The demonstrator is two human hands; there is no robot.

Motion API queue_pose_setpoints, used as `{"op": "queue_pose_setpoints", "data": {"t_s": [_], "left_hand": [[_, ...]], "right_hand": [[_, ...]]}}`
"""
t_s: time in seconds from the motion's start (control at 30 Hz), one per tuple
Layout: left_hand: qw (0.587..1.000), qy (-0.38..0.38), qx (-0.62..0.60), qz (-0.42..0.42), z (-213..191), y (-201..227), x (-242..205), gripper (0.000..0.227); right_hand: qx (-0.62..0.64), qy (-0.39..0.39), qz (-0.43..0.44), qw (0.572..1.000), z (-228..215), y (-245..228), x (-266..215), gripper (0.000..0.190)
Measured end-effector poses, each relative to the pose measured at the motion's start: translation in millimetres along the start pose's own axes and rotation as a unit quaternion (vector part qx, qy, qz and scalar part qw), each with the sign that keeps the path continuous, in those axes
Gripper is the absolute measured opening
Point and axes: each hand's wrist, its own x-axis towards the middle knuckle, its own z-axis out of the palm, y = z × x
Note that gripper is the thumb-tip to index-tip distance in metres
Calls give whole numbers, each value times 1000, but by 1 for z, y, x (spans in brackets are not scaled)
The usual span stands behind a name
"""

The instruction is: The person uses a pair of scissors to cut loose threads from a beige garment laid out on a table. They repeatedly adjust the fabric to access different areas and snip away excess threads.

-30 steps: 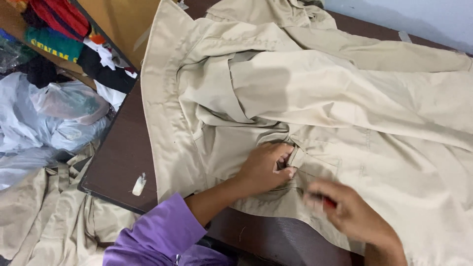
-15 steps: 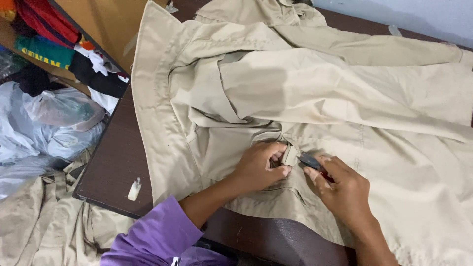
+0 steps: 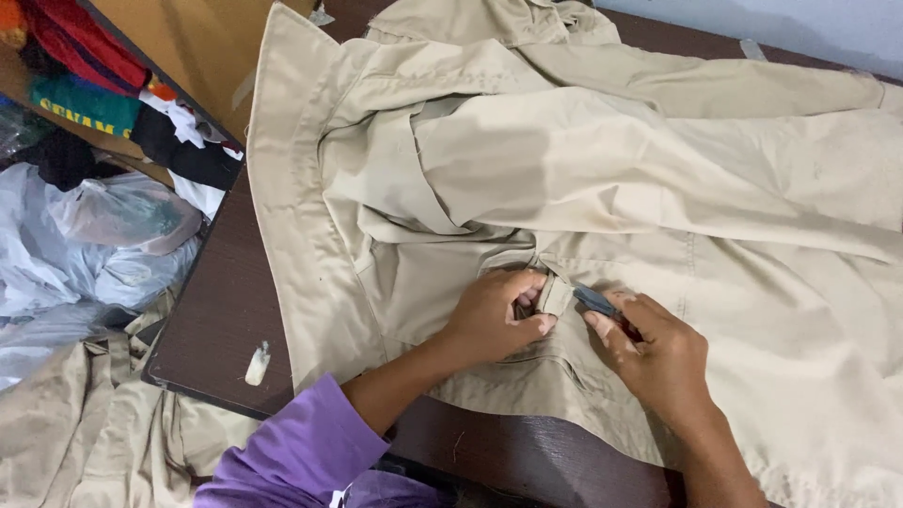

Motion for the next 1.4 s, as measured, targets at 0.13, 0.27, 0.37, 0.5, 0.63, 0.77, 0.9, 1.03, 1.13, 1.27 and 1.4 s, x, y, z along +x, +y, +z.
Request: {"op": "queue_pose_setpoints", "data": {"t_s": [0.13, 0.27, 0.37, 0.5, 0.63, 0.77, 0.9, 1.03, 1.13, 1.27, 1.4], "left_hand": [[1000, -3, 4, -9, -1, 2, -2, 46], [1000, -5, 14, -5, -2, 6, -1, 45], [1000, -14, 19, -3, -1, 4, -1, 47], [1000, -3, 28, 15, 3, -3, 0, 45], [998, 18, 56, 39, 7, -3, -1, 40], [991, 51, 93, 78, 11, -11, -2, 37], [991, 57, 84, 89, 12, -10, -4, 34], [991, 60, 83, 90, 11, -8, -4, 31], [990, 60, 84, 95, 12, -8, -4, 31], [990, 58, 100, 86, 15, -14, -5, 33], [995, 32, 60, 69, 4, -4, -2, 35]], "right_hand": [[-1, 2, -3, 1000, 0, 1, -1, 26], [-3, 7, -18, 1000, 9, 10, -5, 23], [3, -2, 9, 1000, 8, 3, -4, 25], [46, -1, 27, 999, 12, 0, -4, 23], [92, -12, 49, 994, 16, -2, -5, 25], [72, -35, 96, 992, 19, -6, -6, 31], [71, -35, 98, 992, 21, -5, -8, 28], [83, -41, 125, 988, 25, 0, -9, 27], [110, -64, 161, 979, 21, -5, -5, 23], [259, -151, 240, 923, -12, -29, 12, 15], [276, -188, 256, 907, 6, -7, -5, 17]]}}
